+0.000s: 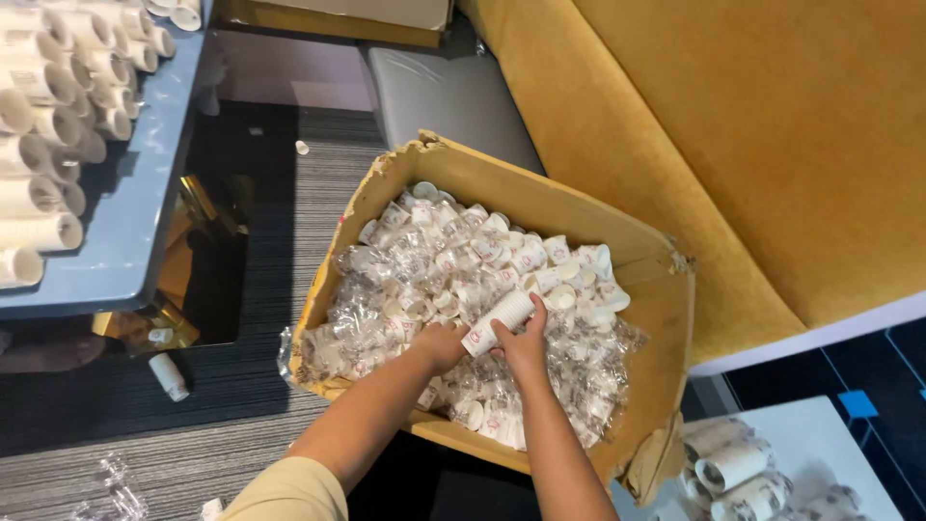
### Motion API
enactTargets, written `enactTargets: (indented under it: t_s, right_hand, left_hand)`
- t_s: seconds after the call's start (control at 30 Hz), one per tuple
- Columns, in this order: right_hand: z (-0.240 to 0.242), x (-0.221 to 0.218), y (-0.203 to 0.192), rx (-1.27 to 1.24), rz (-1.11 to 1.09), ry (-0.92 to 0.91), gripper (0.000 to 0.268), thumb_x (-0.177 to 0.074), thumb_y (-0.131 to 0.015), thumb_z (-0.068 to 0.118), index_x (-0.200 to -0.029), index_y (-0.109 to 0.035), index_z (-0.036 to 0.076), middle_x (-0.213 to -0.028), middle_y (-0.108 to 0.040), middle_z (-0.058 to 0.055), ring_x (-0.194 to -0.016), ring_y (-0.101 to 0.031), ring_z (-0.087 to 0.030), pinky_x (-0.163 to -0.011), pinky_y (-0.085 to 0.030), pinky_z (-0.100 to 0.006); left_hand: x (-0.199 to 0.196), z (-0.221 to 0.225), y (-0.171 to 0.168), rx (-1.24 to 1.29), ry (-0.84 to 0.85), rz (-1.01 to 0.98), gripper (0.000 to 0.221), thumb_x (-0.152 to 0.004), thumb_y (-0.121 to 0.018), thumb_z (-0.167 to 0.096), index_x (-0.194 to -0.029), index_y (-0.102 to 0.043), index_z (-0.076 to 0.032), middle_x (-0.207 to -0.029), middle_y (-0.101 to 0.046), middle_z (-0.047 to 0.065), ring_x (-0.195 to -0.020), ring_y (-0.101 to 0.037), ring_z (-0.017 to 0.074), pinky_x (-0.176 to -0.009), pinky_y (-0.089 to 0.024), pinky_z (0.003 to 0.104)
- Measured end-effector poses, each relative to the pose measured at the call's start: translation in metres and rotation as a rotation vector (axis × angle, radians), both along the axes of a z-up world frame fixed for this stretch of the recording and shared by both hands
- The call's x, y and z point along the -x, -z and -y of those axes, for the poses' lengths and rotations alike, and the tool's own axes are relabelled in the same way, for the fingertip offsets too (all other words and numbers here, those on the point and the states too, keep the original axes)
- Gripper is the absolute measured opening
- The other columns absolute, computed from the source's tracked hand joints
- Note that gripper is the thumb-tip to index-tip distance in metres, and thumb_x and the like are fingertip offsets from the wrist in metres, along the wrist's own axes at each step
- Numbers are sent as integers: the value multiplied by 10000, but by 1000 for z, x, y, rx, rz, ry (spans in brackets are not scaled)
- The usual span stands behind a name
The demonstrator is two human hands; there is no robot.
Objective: The recorder is sorting and stacking small paper cups from a cardboard box.
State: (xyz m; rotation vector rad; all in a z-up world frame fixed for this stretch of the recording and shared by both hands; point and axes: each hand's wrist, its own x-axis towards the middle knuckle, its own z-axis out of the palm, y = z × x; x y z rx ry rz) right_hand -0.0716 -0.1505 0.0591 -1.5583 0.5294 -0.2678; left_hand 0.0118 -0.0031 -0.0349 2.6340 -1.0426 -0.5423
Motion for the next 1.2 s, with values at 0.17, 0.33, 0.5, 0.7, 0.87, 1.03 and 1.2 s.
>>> enactTargets:
  t_s: [0.17, 0.33, 0.5, 0.7, 0.87, 1.03, 1.2]
  right_hand:
    - [-6, 1, -7, 25, -2, -34, 908, -841, -708, 16, -1553, -185, 225, -1371, -557, -172, -983, -707, -265, -603, -635, -356]
    - [-4, 2, -7, 30, -18, -23, 907, -841, -707, 9, -1551, -184, 220, -1357, -562, -171, -978, -719, -267, -598, -639, -352]
    - [-2, 1, -3, 19, 8, -44, 909, -847, -707, 10, -1562, -185, 214, -1320, -593, -193, -947, -715, -260, -578, -621, -347]
    - [1, 1, -3, 73, 61, -34, 931, -838, -710, -12, -1562, -169, 213, -1380, -537, -172, -953, -710, -261, -576, -611, -327]
    - [-9, 6, -15, 199, 33, -142, 1019, -799, -753, 1, -1585, -133, 193, -1371, -568, -207, -985, -719, -268, -654, -623, -346]
    - [-22, 9, -9, 262, 20, -375, 1047, -770, -808, 23, -1590, -170, 147, -1379, -561, -220, -1089, -704, -286, -861, -615, -395]
    - [-51, 20, -39, 426, -159, -578, 1079, -714, -828, 88, -1607, -227, 166, -1400, -592, -194, -1181, -682, -264, -948, -563, -393]
  left_hand:
    - [10, -6, -29, 14, -37, -151, 576, -936, -622, -245, -1485, -454, -203, -1385, -578, 154, -1251, -596, 337, -1044, -478, 457]
    - [18, -5, -43, -21, -62, -212, 698, -910, -700, -321, -1505, -374, -160, -1416, -539, 161, -1279, -569, 334, -1061, -466, 429]
    - [-7, 10, 32, 91, -250, -206, 475, -983, -593, -312, -1396, -488, -102, -1442, -580, 149, -1302, -596, 354, -1058, -478, 464]
    - [12, -14, -67, 64, -157, -13, 342, -984, -562, -229, -1315, -630, -284, -1438, -518, 179, -1337, -541, 367, -1060, -475, 449]
    - [-21, -29, -53, 359, -489, 13, 451, -909, -625, -52, -1319, -626, -239, -1353, -585, 232, -1284, -541, 432, -977, -493, 482]
    - [0, -60, -109, 821, -630, 21, 488, -752, -796, -67, -1207, -624, -108, -1159, -663, 199, -1021, -671, 313, -855, -572, 407]
    - [4, -55, -61, 1158, -579, -385, 386, -968, -657, -291, -1251, -614, -32, -1086, -713, 107, -992, -681, 190, -877, -529, 324]
